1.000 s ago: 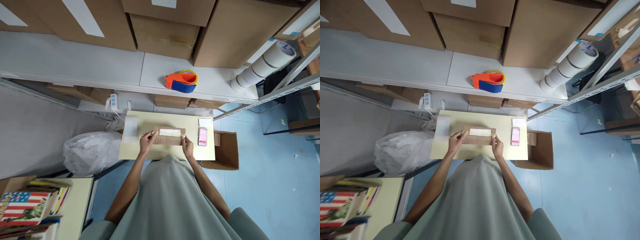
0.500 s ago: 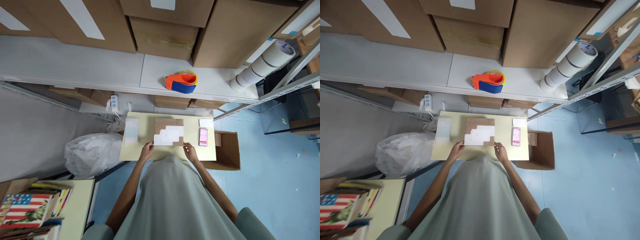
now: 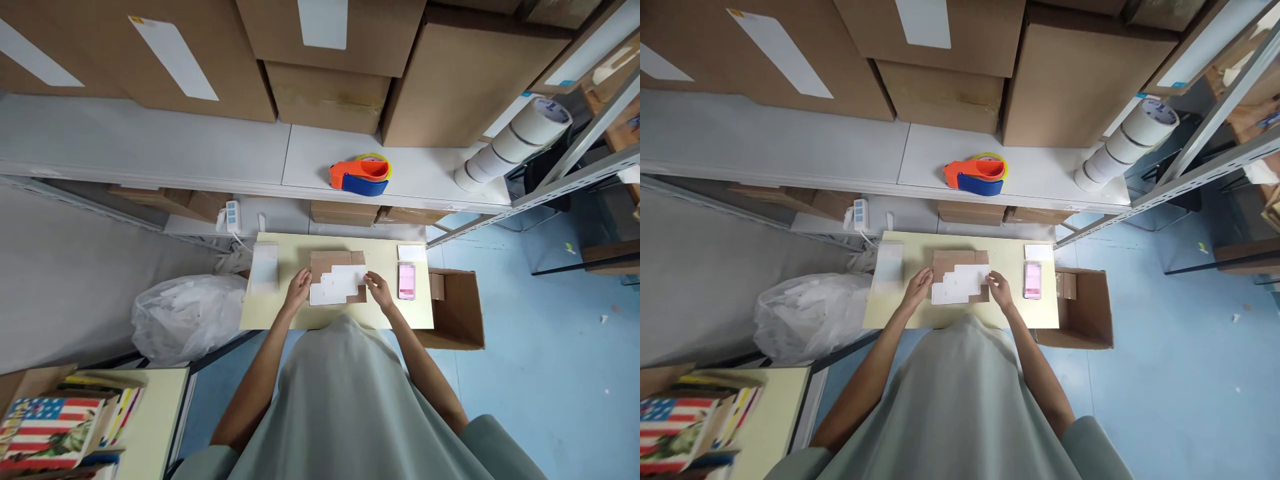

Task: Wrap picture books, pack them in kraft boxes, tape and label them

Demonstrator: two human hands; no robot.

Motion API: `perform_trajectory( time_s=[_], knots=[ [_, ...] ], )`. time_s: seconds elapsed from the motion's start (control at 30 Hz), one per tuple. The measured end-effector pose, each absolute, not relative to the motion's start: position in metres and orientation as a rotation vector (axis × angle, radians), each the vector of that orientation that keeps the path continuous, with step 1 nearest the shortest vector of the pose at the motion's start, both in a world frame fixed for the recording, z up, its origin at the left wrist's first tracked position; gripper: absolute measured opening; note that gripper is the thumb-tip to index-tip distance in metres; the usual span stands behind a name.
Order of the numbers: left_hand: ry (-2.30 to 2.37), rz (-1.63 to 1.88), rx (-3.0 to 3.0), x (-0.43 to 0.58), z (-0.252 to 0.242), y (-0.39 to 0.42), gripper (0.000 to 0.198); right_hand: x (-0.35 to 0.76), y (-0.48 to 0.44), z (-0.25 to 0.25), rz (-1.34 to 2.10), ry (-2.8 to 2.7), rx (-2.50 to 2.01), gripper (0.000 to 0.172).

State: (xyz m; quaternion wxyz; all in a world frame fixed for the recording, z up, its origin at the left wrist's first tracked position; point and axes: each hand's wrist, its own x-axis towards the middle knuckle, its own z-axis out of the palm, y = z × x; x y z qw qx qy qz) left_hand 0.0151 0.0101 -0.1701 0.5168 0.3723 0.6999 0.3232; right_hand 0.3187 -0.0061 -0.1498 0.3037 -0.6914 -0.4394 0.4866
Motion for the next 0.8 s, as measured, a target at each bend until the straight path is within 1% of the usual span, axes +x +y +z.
perform_trajectory(
  time_s=[0.13,0.23,0.3,0.37,0.5,0.6,0.73,0.8],
  knots=[
    [1.679,0.904,0.924,0.014,-0.146,0.007,0.058,0.321,-0.007,-0.122,1.275,-1.117,-1.786,0.077],
    [1.691,0.95,0.967,0.013,-0.126,-0.003,0.067,0.326,-0.014,-0.103,1.285,-1.127,-1.786,0.083],
    [1.711,0.933,1.003,0.016,-0.117,-0.008,0.068,0.327,-0.019,-0.097,1.281,-1.137,-1.797,0.085],
    [1.755,0.858,1.068,0.019,-0.115,-0.012,0.065,0.326,-0.023,-0.097,1.281,-1.16,-1.834,0.085],
    [1.869,0.659,1.068,0.021,-0.129,-0.015,0.053,0.32,-0.03,-0.107,1.31,-1.248,-1.971,0.078],
    [1.858,0.67,0.86,0.015,-0.147,-0.016,0.049,0.321,-0.03,-0.115,1.254,-1.296,-2.032,0.07],
    [1.794,0.819,0.623,0.001,-0.166,-0.018,0.059,0.334,-0.024,-0.13,1.172,-1.285,-2.034,0.07],
    [1.79,0.863,0.545,-0.004,-0.173,-0.019,0.065,0.341,-0.022,-0.14,1.206,-1.218,-2.008,0.072]
  ],
)
